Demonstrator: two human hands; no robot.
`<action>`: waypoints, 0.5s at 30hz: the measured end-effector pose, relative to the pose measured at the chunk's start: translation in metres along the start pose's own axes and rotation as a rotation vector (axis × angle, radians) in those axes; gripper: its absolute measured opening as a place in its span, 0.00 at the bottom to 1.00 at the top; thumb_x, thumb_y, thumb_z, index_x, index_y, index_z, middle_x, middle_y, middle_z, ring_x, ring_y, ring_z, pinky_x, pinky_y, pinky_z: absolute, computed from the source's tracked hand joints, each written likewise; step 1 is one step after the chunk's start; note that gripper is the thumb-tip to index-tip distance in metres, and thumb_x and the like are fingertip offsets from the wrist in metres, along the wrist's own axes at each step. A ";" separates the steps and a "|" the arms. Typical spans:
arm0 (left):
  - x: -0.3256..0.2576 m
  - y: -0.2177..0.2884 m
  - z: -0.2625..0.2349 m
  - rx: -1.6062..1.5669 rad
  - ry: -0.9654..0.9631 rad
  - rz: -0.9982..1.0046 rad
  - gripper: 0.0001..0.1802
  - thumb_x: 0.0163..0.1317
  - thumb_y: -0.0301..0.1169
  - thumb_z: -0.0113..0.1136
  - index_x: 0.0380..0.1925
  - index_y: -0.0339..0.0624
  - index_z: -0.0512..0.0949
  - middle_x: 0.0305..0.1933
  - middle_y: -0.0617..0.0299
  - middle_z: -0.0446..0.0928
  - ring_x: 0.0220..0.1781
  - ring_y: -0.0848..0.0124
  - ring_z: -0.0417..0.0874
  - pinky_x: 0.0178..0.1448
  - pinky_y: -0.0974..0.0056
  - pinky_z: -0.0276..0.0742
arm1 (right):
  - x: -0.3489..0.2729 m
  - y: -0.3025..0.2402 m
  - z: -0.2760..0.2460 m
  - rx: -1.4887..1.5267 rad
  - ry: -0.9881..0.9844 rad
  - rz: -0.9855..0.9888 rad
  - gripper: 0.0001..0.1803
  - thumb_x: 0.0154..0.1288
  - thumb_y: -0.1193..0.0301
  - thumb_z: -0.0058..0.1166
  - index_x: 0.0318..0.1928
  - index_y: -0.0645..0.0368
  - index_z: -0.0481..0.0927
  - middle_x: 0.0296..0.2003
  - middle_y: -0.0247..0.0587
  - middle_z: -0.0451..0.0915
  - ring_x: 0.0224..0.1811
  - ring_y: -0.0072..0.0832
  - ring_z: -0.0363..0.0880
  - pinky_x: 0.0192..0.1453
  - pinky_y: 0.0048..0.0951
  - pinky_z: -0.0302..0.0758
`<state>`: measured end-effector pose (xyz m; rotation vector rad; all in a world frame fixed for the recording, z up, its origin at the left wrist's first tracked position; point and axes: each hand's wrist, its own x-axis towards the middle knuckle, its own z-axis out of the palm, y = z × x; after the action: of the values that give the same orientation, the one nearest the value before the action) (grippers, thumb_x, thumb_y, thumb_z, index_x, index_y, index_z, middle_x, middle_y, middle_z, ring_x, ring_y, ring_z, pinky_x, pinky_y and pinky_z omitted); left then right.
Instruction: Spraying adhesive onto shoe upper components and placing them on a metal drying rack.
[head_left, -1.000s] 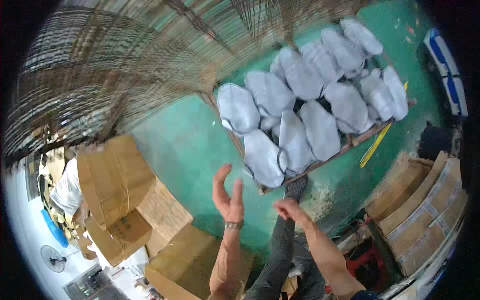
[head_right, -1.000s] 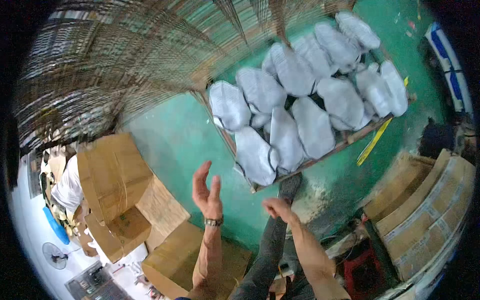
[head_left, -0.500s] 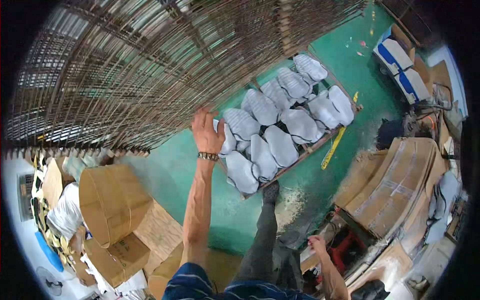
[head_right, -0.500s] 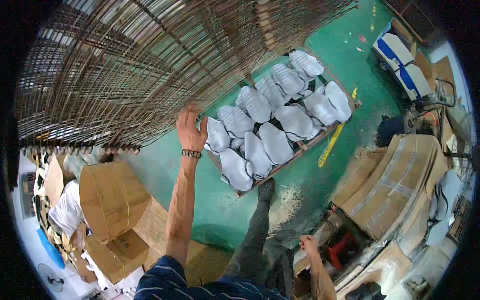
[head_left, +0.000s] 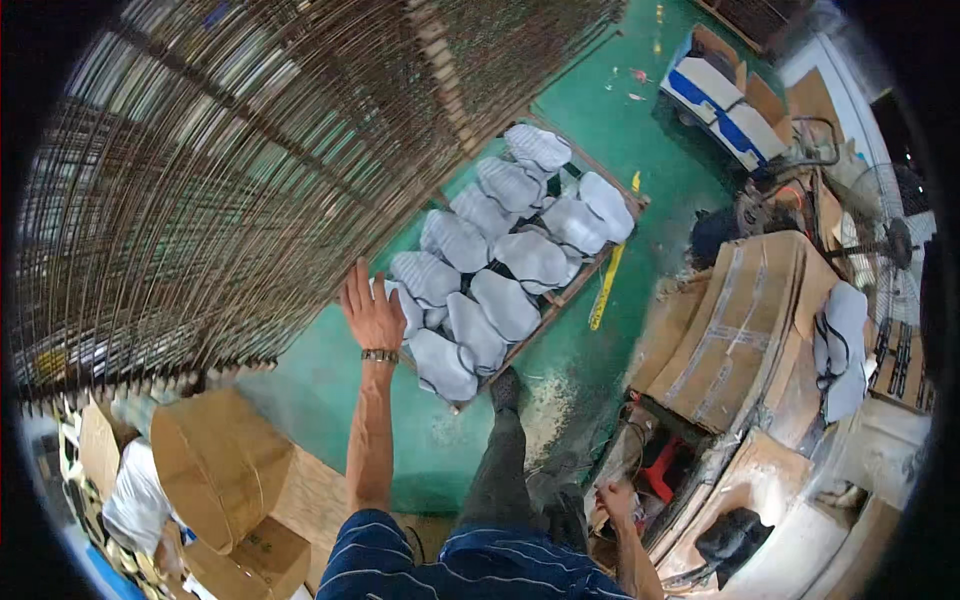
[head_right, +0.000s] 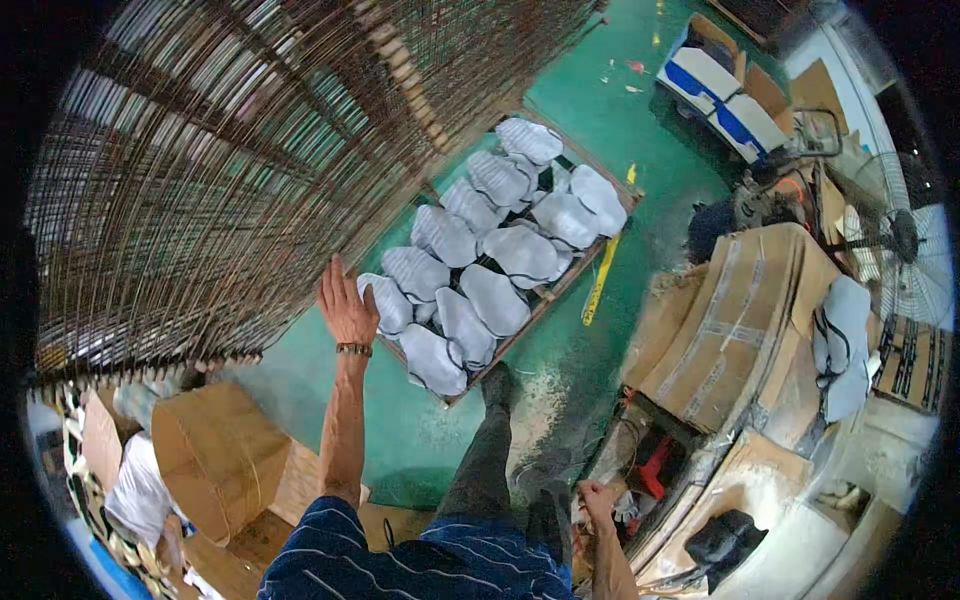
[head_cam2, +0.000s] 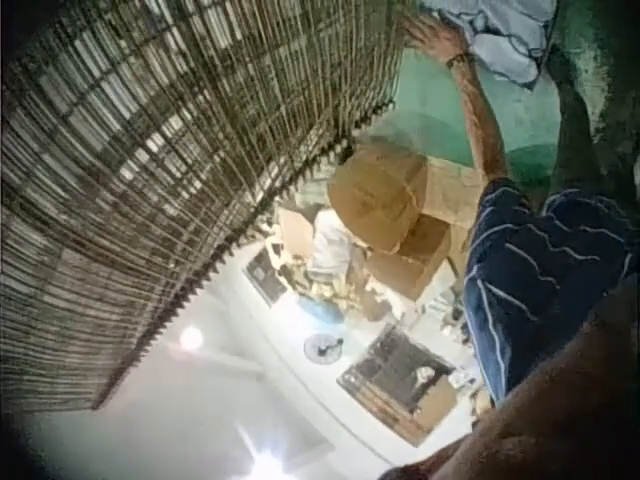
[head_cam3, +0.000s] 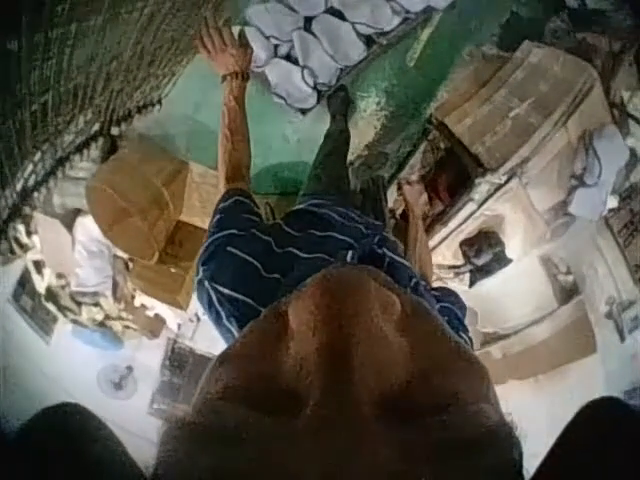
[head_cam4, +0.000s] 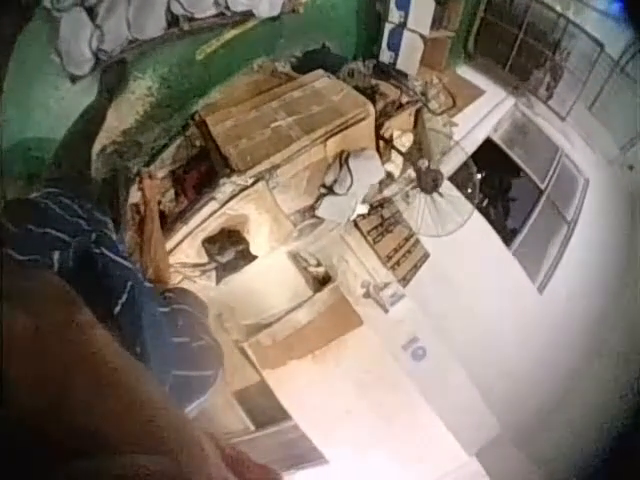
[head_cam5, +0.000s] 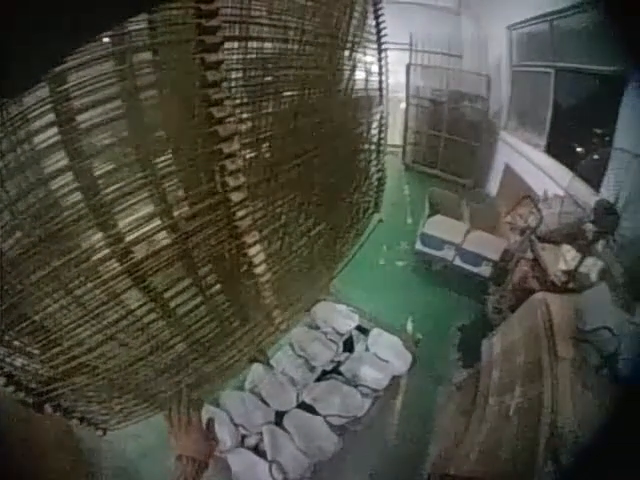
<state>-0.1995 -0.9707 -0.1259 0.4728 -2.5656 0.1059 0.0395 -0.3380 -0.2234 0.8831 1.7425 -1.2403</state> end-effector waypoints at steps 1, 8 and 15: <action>-0.003 -0.004 0.003 -0.002 -0.065 0.031 0.25 0.60 0.33 0.67 0.57 0.40 0.75 0.75 0.45 0.66 0.73 0.43 0.67 0.74 0.38 0.63 | -0.002 -0.001 0.004 0.015 -0.007 -0.012 0.14 0.72 0.62 0.57 0.40 0.62 0.85 0.27 0.36 0.81 0.27 0.24 0.78 0.30 0.27 0.76; -0.001 -0.015 0.025 -0.028 -0.127 0.039 0.25 0.59 0.32 0.67 0.57 0.39 0.75 0.73 0.43 0.65 0.77 0.40 0.61 0.78 0.33 0.54 | -0.030 -0.020 0.015 -0.019 -0.049 -0.032 0.17 0.77 0.59 0.54 0.45 0.62 0.82 0.27 0.35 0.79 0.27 0.22 0.76 0.31 0.31 0.77; -0.032 0.017 0.023 -0.048 -0.232 0.157 0.24 0.60 0.38 0.65 0.55 0.41 0.75 0.67 0.49 0.70 0.78 0.38 0.57 0.78 0.29 0.50 | -0.048 -0.009 0.001 0.053 0.014 0.015 0.17 0.72 0.61 0.55 0.31 0.62 0.81 0.25 0.36 0.79 0.25 0.23 0.77 0.27 0.29 0.75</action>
<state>-0.1913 -0.9486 -0.1618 0.2780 -2.8245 0.0466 0.0524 -0.3457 -0.1768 0.9363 1.7174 -1.2787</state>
